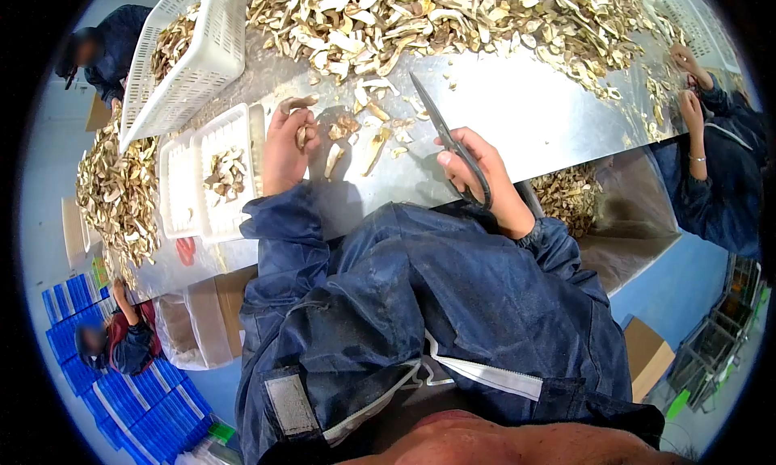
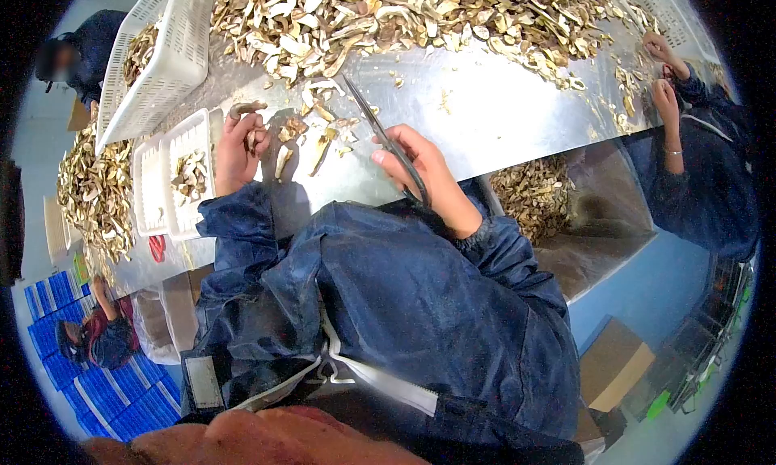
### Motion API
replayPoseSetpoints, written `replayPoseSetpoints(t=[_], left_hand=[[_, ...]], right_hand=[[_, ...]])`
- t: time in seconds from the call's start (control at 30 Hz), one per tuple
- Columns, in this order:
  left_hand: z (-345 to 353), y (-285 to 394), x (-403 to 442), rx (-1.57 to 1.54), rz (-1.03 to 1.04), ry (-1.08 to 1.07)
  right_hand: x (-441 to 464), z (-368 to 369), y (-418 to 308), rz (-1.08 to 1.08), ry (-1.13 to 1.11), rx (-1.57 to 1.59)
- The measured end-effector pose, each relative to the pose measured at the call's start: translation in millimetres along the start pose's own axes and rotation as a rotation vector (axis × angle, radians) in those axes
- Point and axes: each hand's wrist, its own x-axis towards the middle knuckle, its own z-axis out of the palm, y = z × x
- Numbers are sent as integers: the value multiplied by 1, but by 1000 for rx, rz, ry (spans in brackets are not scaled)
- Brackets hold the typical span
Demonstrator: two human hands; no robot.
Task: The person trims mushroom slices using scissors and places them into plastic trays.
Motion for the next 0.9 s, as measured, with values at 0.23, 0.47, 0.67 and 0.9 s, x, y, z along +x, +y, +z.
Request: replayPoseSetpoints(t=[0.23, 0.47, 0.67, 0.9], left_hand=[[-11, -5, -13, 885, 369, 209], [-8, 4, -19, 1094, 288, 243], [17, 4, -22, 1261, 175, 139], [-23, 37, -48, 1252, 392, 415]], right_hand=[[1, -2, 2, 1, -13, -12], [0, -2, 1, 18, -15, 19], [0, -3, 4, 6, -16, 31], [0, -2, 1, 17, -15, 18]])
